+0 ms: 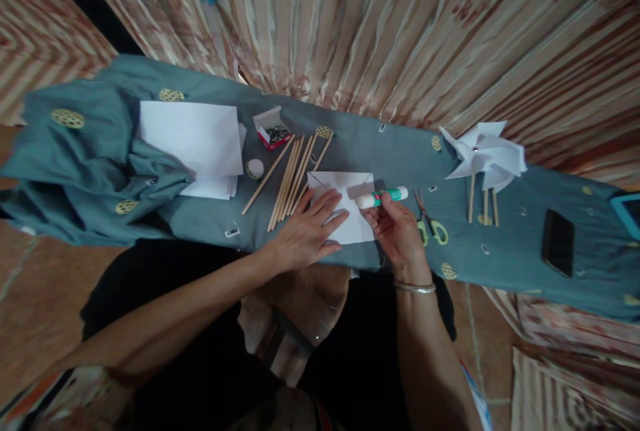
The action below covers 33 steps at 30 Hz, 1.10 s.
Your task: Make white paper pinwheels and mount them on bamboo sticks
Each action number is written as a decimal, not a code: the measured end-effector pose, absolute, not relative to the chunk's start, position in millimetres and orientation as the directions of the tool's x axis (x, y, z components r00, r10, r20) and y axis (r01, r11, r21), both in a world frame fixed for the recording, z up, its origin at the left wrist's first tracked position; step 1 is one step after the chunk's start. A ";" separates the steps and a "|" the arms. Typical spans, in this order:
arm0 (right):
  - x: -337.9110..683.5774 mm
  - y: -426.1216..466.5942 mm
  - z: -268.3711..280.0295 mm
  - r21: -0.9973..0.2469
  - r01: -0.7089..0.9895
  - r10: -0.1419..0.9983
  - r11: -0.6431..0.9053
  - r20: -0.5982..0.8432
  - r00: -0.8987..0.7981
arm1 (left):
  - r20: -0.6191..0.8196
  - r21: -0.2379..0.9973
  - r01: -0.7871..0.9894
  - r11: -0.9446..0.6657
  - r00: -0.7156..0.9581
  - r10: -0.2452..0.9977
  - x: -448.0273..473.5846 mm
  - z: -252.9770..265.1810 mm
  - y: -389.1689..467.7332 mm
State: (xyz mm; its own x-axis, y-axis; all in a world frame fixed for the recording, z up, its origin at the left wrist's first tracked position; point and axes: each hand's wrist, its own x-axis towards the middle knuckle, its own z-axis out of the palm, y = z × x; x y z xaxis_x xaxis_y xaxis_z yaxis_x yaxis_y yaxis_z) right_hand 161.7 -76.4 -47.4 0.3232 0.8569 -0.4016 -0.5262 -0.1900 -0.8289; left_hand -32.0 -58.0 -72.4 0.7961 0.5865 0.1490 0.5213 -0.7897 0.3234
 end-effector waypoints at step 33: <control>156.0 -82.9 -54.3 -0.715 0.699 0.942 -0.025 0.218 0.256 | 0.167 0.317 0.527 -0.788 0.787 0.594 -27.8 -74.8 -58.9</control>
